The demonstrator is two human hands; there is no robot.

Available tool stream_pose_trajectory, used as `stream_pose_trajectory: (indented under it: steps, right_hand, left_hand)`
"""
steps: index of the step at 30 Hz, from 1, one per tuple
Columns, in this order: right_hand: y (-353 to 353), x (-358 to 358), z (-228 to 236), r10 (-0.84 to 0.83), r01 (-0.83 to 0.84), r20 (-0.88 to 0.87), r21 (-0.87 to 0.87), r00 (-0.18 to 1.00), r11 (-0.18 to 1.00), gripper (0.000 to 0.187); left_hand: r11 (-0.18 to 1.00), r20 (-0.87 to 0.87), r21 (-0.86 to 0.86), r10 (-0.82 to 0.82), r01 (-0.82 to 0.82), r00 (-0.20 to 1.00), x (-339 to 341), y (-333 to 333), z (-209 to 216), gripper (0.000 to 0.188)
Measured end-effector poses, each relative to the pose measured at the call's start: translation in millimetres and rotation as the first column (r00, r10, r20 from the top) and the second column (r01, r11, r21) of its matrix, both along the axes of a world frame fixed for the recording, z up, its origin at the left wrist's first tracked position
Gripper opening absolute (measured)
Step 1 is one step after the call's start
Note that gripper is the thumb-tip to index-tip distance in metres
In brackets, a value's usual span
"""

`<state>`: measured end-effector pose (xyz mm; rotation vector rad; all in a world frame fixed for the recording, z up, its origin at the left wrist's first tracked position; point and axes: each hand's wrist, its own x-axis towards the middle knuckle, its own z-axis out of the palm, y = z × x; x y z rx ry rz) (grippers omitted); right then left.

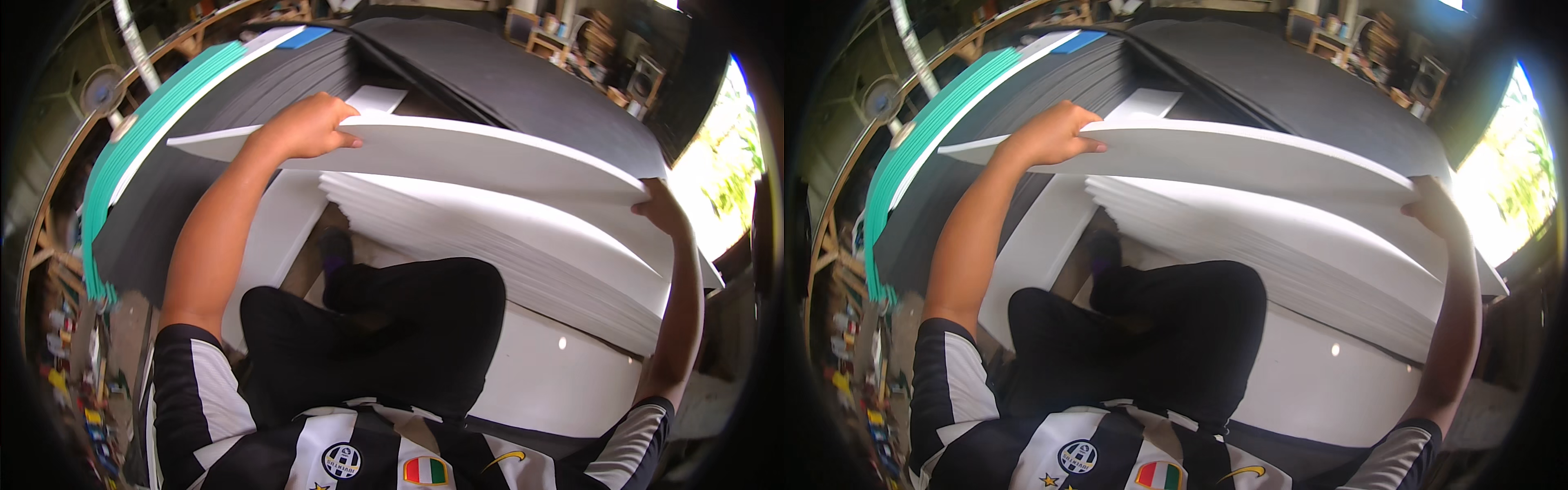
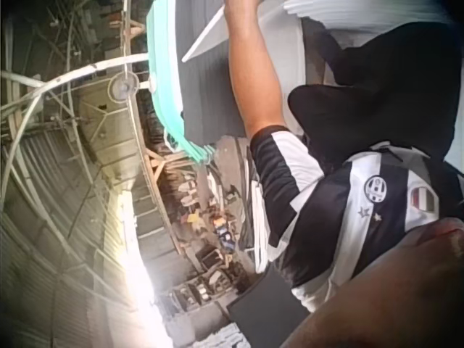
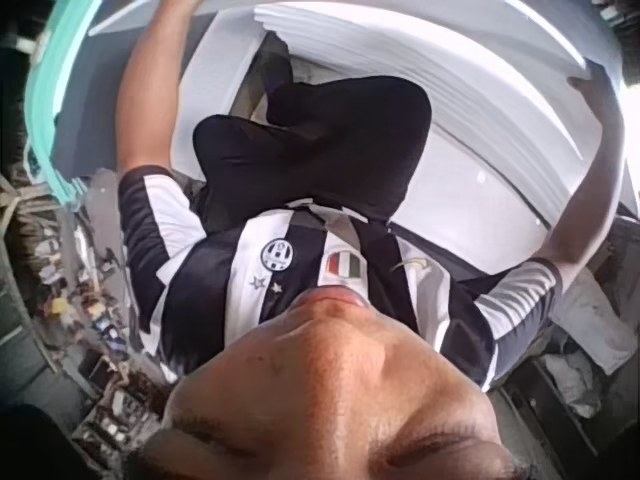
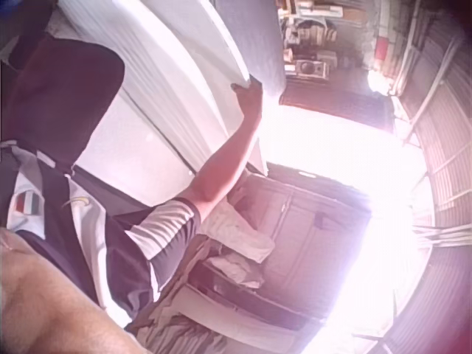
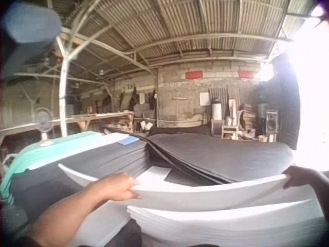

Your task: The person cuts a white panel using a utility knife and a straightedge, then discards the offcut. They then sit on the floor and repeatedly pick up white panels, placing them on a stack of black panels.

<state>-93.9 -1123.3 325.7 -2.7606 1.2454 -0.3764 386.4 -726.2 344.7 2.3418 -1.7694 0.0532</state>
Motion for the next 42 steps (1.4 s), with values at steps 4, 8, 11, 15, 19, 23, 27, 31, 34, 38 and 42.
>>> stream_pose_trajectory:
  steps: [4,8,11,15,19,23,27,31,34,38,42]
  right_hand:
    - [32.4,82.4,22.4,0.158,-0.157,-0.004,-0.139,0.987,0.978,0.049]
    - [76.8,190.8,29.7,0.394,-0.393,-0.04,-0.213,0.918,0.895,0.042]
    - [112.2,272.1,10.3,0.49,-0.491,-0.067,-0.234,0.869,0.839,0.049]
    - [165.7,375.5,-33.2,0.656,-0.64,-0.063,-0.305,0.752,0.705,0.067]
    - [226.0,483.7,-88.2,0.86,-0.786,-0.063,-0.445,0.506,0.43,0.07]
    - [281.0,578.8,-142.7,0.929,-0.87,-0.123,-0.41,0.35,0.273,0.062]
    - [314.1,636.3,-201.9,0.948,-0.915,-0.132,-0.329,0.289,0.233,0.065]
    - [314.2,674.5,-262.7,0.863,-0.838,-0.112,-0.329,0.492,0.435,0.062]
    - [323.2,684.1,-318.5,0.577,-0.554,0.153,-0.169,0.802,0.815,0.063]
    - [363.5,674.9,-407.4,-0.138,-0.213,0.512,0.567,0.848,0.795,0.068]
    - [408.2,656.4,-485.4,-0.559,-0.213,0.611,0.759,0.56,0.616,0.059]
  left_hand:
    - [0.989,-0.08,-0.04,0.138,-0.141,0.987,2.0,104.1,8.9,0.033]
    - [0.95,-0.111,-0.025,0.308,-0.312,0.945,-9.4,210.6,4.6,0.037]
    - [0.94,-0.049,-0.091,0.326,-0.329,0.944,-22.4,283.2,-16.8,0.043]
    - [0.878,0.017,-0.09,0.474,-0.47,0.881,-46.5,368.9,-59.0,0.06]
    - [0.735,-0.062,-0.067,0.672,-0.675,0.738,-54.3,429.6,-112.3,0.061]
    - [0.611,-0.074,-0.016,0.789,-0.791,0.61,-54.3,472.5,-167.1,0.061]
    - [0.566,-0.09,0.096,0.824,-0.819,0.559,-33.0,486.3,-220.9,0.065]
    - [0.593,-0.155,-0.027,0.793,-0.805,0.59,-9.3,471.9,-273.1,0.064]
    - [0.635,-0.132,-0.109,0.753,-0.765,0.644,15.1,438.2,-322.7,0.064]
    - [0.544,-0.228,0.006,0.818,-0.839,0.528,35.1,374.3,-393.8,0.061]
    - [0.588,-0.108,-0.008,0.803,-0.809,0.585,31.3,364.8,-442.2,0.059]
